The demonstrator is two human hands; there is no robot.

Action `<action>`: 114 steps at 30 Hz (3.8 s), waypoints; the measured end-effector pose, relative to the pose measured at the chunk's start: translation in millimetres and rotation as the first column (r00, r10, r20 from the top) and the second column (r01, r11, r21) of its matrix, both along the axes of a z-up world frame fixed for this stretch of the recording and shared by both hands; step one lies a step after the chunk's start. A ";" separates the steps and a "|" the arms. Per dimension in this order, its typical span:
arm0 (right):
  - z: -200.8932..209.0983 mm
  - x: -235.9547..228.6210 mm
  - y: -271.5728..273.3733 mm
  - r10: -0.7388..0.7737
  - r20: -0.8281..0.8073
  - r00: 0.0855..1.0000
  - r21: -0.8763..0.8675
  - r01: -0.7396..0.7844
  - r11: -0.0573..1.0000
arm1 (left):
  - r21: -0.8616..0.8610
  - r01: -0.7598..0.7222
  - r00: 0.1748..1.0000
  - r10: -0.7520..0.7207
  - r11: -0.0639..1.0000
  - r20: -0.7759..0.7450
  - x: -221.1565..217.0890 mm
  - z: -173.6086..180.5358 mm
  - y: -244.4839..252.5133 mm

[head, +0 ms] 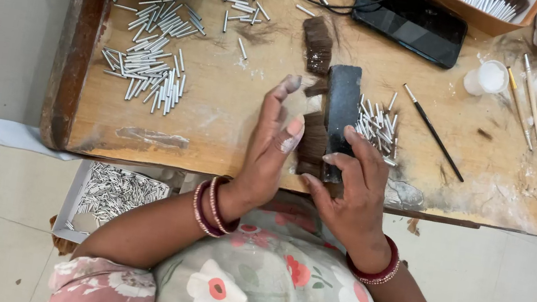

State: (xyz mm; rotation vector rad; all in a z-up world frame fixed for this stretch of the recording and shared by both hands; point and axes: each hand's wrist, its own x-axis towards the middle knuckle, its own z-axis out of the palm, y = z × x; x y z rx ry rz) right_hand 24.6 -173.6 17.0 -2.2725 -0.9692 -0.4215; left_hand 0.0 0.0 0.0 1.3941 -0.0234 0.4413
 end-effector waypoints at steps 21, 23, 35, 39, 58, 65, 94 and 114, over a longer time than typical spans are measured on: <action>10.1 0.5 13.9 0.000 0.298 0.954 -0.494 0.154 0.856 | -0.190 0.108 0.979 -0.072 0.976 0.188 24.4 -33.0 -28.6; 21.0 -5.0 8.8 -0.020 0.243 0.970 -0.412 0.122 0.903 | -0.132 0.117 0.984 -0.097 0.984 0.146 19.8 -26.8 -24.8; 5.6 -13.1 -14.5 -0.063 0.000 0.998 0.066 0.063 0.996 | -0.288 0.147 0.966 -0.074 0.946 0.249 2.1 -34.5 -33.4; 13.8 -19.4 -15.0 -0.034 0.005 0.999 0.103 0.033 0.994 | -0.280 0.024 0.963 0.053 0.960 0.263 1.2 -36.5 -24.6; -10.7 -14.9 -16.0 0.070 -0.079 0.994 0.176 -0.055 0.983 | -0.410 0.042 0.942 0.101 0.911 0.321 -20.7 -38.7 -50.9; 0.2 -14.3 -15.0 0.066 0.089 0.994 0.075 -0.072 0.995 | -0.248 -0.239 0.870 0.320 0.939 0.375 -24.7 -33.3 -5.9; -36.3 1.0 -10.9 0.035 0.423 0.905 -0.314 0.110 0.943 | 0.817 -0.134 0.986 0.158 0.561 0.053 -34.2 -2.1 6.4; -9.9 -14.6 -29.3 0.012 0.325 0.946 0.006 -0.015 1.000 | 0.410 0.031 0.969 -0.128 0.912 0.211 -45.8 14.1 -12.7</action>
